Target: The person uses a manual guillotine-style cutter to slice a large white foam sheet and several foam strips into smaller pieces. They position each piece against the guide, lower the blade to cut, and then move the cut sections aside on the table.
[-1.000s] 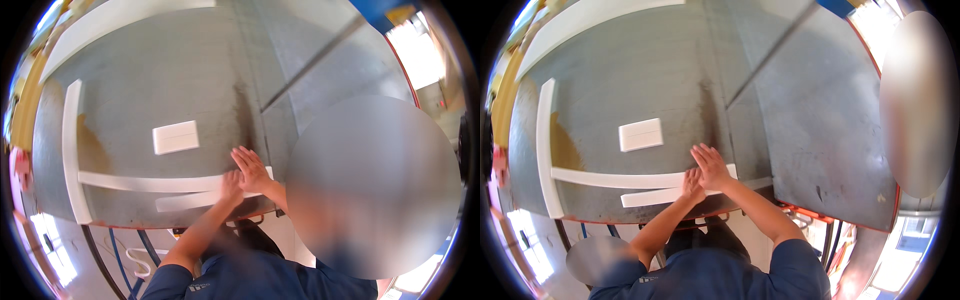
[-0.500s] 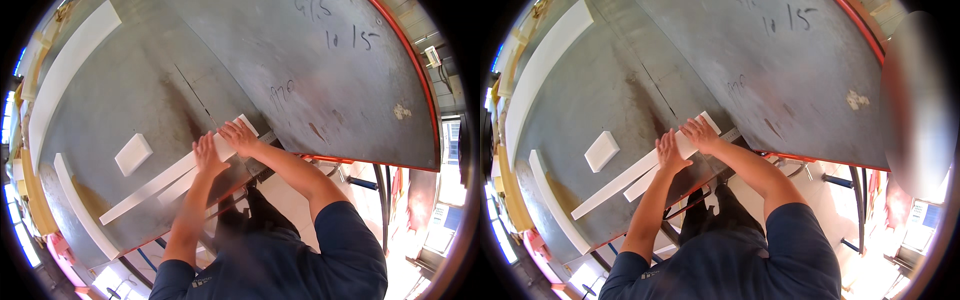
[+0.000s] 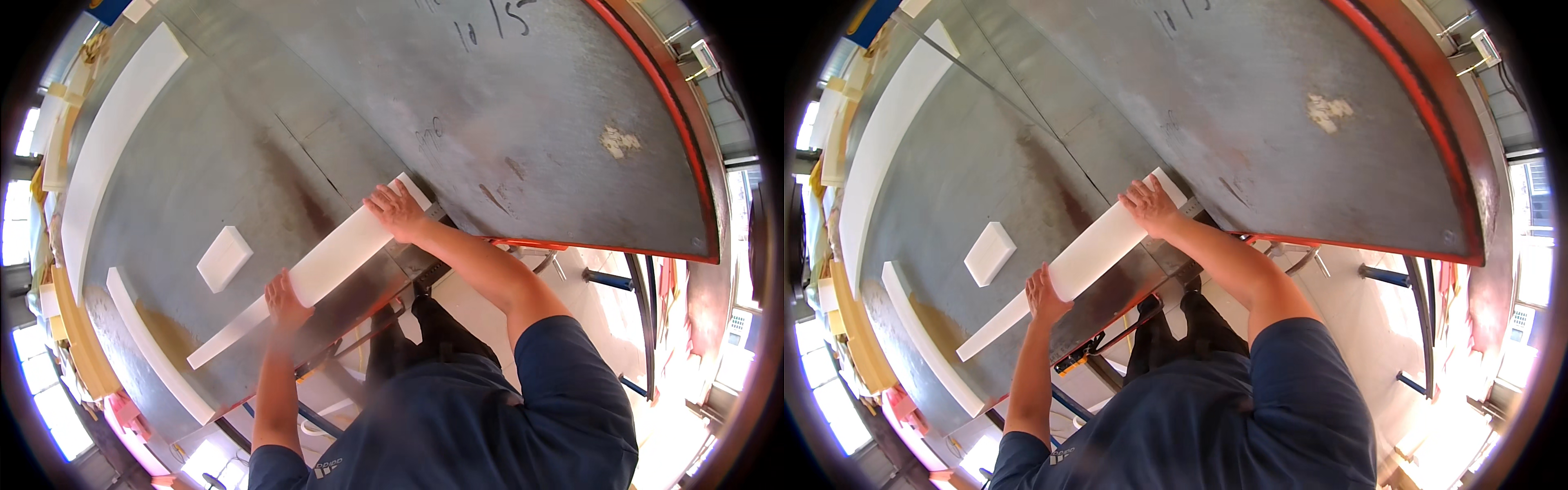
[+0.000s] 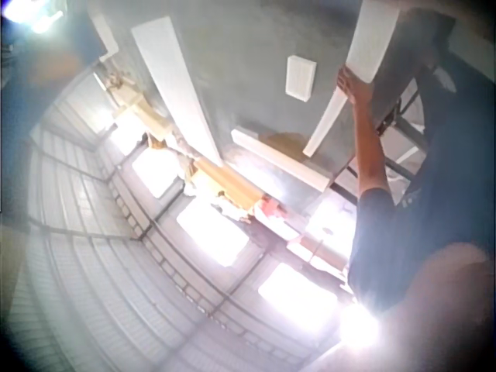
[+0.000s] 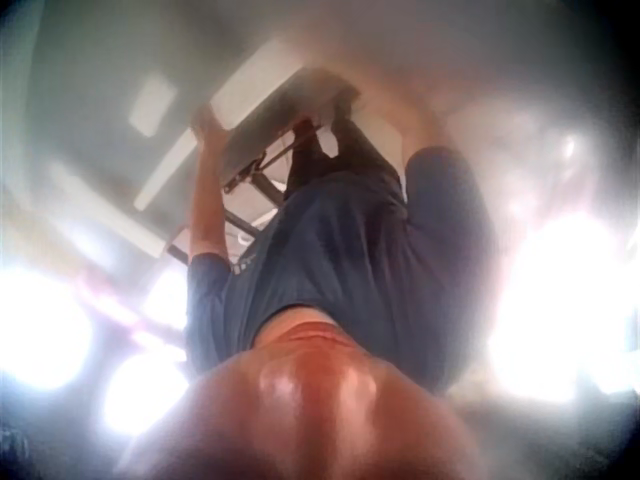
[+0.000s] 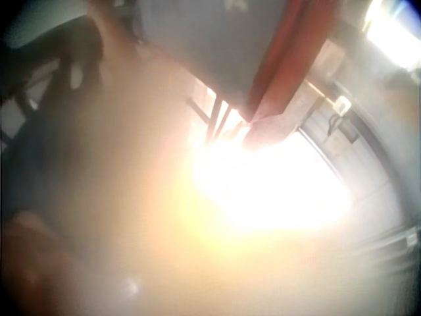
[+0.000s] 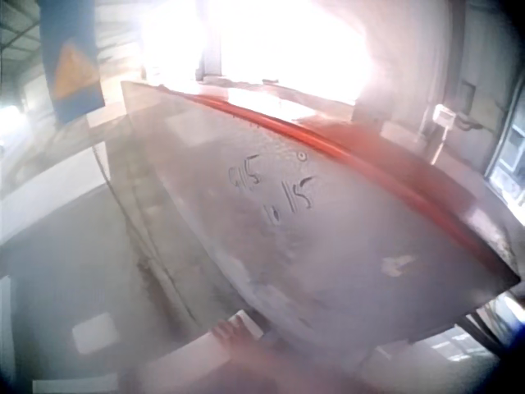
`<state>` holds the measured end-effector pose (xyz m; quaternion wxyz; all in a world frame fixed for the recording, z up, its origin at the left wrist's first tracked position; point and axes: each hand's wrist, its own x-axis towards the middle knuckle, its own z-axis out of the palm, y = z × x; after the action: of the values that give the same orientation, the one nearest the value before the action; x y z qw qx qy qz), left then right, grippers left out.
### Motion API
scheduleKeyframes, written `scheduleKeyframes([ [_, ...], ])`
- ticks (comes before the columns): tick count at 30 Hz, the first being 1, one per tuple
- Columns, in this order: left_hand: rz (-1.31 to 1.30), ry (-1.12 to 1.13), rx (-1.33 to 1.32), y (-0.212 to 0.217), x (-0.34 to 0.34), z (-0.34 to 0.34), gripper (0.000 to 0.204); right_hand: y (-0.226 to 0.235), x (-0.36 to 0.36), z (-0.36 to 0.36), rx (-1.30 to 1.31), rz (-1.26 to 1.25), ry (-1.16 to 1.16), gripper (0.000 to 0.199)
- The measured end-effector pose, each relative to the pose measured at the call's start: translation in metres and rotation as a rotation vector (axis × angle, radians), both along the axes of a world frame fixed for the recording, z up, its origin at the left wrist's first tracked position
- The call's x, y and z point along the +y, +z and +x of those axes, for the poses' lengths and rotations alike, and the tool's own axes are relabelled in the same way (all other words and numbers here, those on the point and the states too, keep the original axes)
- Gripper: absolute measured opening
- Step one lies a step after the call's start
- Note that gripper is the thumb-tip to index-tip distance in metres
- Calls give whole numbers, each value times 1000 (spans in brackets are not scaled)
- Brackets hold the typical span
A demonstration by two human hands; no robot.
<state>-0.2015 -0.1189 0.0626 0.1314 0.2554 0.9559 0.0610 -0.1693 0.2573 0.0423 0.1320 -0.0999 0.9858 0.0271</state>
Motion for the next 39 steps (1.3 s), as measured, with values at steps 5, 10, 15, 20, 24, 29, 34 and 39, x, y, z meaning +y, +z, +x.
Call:
scheduleKeyframes([
  [5, 22, -17, 23, -3, 14, -3, 114, 0, 12, 2, 35, -19, -37, 70],
  [10, -24, -1, 8, -2, 22, -1, 116, -1, 15, 2, 4, -55, -70, 70],
  [15, 55, -53, 26, 0, 28, -7, 110, -4, 22, 8, 88, -61, -81, 74],
  [20, 203, 146, 38, -45, 18, -20, 66, 11, 12, 33, 98, -81, 2, 76],
  [24, 274, 140, -8, -56, 32, -38, 35, 3, 10, 49, 148, -163, -25, 74],
  [29, 368, 229, -101, -66, 44, -44, 22, 4, 8, 53, 116, -124, -35, 70],
  [34, 417, 288, -118, -58, 53, -45, 15, 18, 7, 46, 75, -106, -32, 77],
  [39, 403, 264, -100, -57, 51, -45, 14, 29, 18, 15, -35, -34, -19, 82],
])
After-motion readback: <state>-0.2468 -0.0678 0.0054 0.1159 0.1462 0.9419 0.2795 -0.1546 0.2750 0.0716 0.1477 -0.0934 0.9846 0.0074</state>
